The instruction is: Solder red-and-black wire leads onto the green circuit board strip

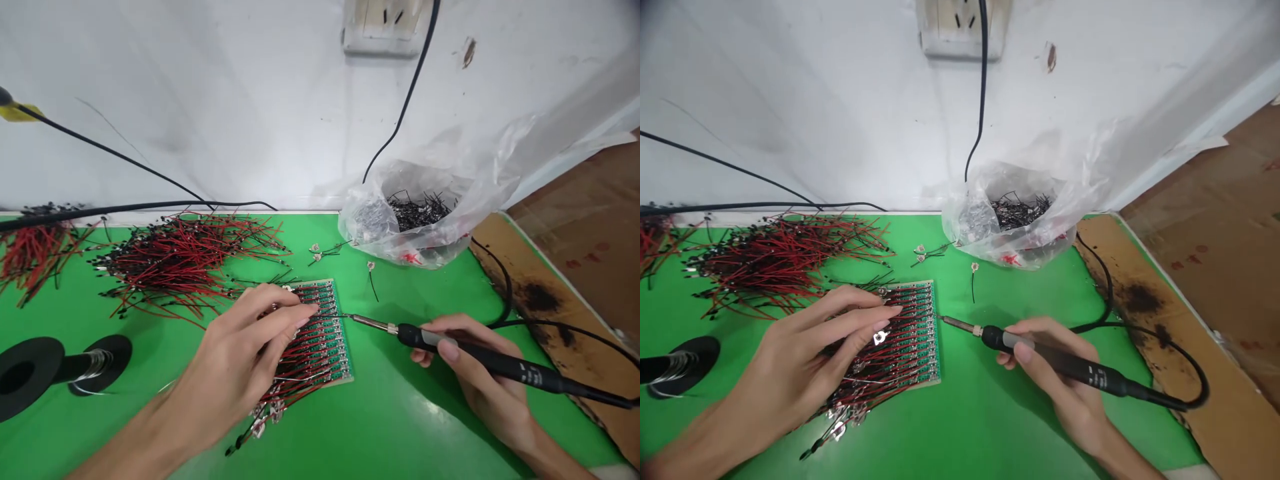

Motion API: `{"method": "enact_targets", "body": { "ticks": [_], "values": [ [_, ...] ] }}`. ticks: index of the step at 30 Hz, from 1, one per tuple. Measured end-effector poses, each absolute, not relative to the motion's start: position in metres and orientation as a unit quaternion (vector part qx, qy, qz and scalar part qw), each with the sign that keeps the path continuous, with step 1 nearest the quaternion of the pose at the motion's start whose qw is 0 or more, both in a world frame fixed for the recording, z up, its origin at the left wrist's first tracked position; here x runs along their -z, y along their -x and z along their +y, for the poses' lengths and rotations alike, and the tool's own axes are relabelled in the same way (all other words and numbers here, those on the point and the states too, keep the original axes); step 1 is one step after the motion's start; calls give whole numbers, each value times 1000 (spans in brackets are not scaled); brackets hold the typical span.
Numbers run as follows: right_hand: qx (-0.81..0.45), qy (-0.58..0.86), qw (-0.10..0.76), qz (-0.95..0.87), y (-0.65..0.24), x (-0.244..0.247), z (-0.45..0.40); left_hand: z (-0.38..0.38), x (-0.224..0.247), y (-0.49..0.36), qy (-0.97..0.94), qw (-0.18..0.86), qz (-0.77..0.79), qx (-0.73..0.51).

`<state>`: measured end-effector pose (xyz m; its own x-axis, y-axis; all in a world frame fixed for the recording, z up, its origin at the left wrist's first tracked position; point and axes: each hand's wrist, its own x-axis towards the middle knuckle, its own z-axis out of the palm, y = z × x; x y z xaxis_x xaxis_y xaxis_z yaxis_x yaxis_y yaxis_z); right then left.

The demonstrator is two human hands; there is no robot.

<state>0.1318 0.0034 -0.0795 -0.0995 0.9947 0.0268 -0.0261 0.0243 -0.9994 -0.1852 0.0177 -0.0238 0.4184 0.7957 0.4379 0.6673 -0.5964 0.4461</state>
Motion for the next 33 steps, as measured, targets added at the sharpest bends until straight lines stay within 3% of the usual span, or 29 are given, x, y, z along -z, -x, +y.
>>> {"method": "enact_targets", "body": {
  "ticks": [33],
  "values": [
    [-537, 475, 462, -522, -127, 71, 7, 14, 32, 179, -853, -11, 453, -260]
  ]
}}
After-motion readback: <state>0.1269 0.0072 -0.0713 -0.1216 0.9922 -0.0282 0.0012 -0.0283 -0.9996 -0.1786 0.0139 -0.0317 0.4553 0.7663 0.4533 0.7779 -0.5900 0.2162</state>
